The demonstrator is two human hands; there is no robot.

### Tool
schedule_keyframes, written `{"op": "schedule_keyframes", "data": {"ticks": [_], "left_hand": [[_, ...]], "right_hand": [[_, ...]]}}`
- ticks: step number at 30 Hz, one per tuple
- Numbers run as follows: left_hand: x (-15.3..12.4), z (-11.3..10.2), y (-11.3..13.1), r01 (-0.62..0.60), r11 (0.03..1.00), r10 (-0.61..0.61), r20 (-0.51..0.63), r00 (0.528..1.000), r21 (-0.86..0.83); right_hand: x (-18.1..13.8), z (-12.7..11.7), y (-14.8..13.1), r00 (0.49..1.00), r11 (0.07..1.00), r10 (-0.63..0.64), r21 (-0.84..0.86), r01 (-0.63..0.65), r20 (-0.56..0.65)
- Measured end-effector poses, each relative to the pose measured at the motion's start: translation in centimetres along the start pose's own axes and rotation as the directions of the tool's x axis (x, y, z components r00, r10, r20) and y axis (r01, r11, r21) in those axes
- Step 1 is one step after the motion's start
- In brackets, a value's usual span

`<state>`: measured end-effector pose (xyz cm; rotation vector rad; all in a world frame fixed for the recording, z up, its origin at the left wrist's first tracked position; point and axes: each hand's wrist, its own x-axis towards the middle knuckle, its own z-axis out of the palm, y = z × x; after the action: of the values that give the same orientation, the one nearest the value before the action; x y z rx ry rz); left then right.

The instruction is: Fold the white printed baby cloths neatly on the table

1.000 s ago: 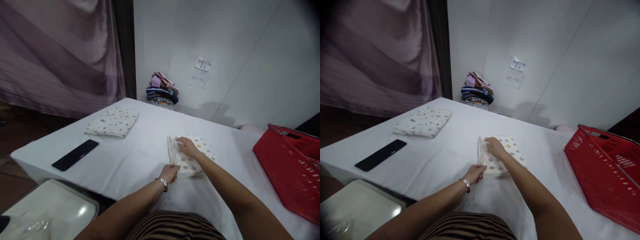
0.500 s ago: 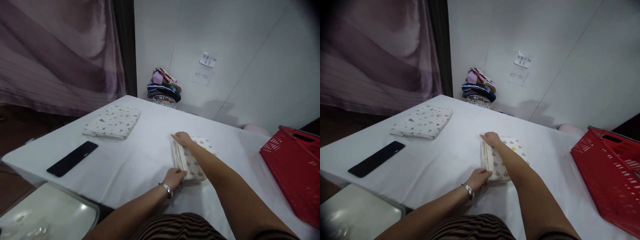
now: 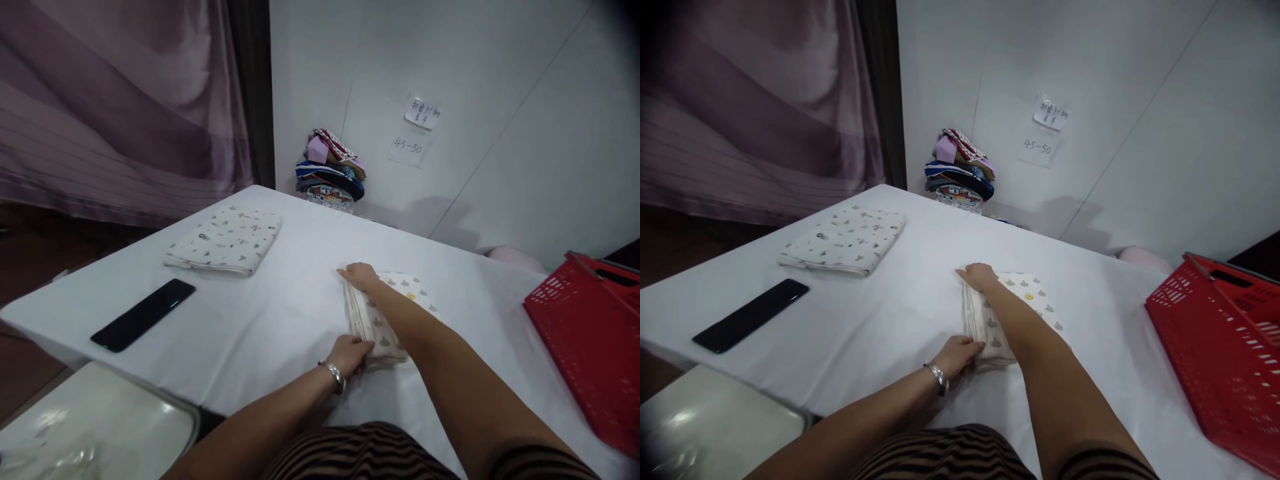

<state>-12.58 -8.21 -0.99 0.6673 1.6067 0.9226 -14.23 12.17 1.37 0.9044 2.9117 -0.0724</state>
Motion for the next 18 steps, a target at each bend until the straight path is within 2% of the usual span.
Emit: {"op": "schedule_keyframes", "data": {"ticks": [8,13,16,18], "left_hand": [[-0.2,-1.0,0.5,0.006,0.996,-0.001,0.051,0.999,-0.086],[1.3,-2.3,1.3,-0.034,0.992,0.021,-0.106,0.994,-0.118],[2.5,-2.2,1.5,-0.075,0.994,0.059,-0.193,0.980,-0.077],[3.0,-1.8,1.4,-0.116,0.993,0.106,-0.209,0.972,-0.037]], "right_hand": [[0.1,0.0,0.8,1.000,0.989,-0.016,0.148,0.019,-0.026],[-0.5,-0.6,1.1,0.997,0.968,-0.052,0.242,0.063,-0.052],[-0.9,-0.8,0.9,0.996,0.967,-0.052,0.247,0.068,-0.072],[-0.9,-0.9,0.8,0.996,0.970,-0.037,0.235,0.054,-0.077]]}}
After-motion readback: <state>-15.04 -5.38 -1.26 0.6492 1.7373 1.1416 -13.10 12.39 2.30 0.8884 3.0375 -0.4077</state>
